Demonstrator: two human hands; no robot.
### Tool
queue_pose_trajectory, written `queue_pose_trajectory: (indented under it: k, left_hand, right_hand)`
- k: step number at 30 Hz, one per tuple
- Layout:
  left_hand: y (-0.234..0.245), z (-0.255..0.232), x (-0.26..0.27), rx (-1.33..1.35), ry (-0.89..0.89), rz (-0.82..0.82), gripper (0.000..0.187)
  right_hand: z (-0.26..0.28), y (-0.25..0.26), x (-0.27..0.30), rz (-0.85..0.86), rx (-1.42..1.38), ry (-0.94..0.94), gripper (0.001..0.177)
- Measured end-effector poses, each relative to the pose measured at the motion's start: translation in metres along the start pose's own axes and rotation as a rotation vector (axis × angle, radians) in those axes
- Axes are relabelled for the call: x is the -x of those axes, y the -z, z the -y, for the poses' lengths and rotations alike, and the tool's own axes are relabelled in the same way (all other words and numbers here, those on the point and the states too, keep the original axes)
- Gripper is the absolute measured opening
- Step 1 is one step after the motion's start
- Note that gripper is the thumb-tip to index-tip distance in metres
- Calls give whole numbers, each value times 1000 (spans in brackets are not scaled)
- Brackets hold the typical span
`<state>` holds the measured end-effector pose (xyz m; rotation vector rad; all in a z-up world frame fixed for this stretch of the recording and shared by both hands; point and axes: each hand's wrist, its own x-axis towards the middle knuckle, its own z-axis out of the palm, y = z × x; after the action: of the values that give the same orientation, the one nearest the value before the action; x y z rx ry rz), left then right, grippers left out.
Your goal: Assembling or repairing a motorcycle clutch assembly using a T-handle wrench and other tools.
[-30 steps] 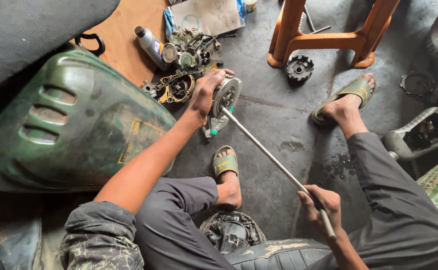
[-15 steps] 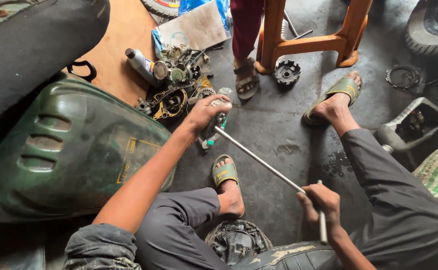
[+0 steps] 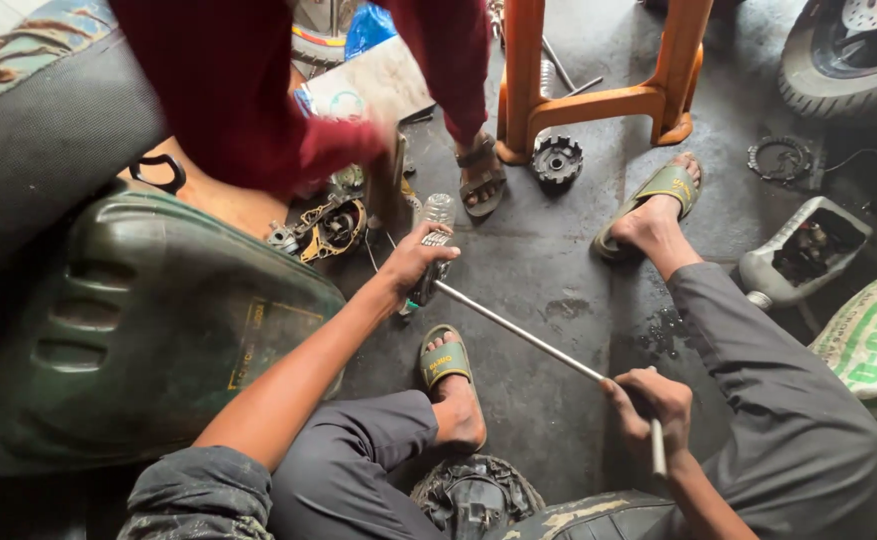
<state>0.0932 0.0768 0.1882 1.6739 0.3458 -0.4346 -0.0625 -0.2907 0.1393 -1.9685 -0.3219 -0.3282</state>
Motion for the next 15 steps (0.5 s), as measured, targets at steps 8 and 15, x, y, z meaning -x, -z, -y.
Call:
queue_pose_trajectory:
  k: [8, 15]
  left_hand:
    - [-21, -9, -17, -223, -165, -174, 46]
    - [-45, -39, 0, -329, -134, -300, 49]
  right_hand:
    - [-9, -1, 0, -42, 7, -5, 19]
    - [-30, 1, 4, -102, -54, -119, 29]
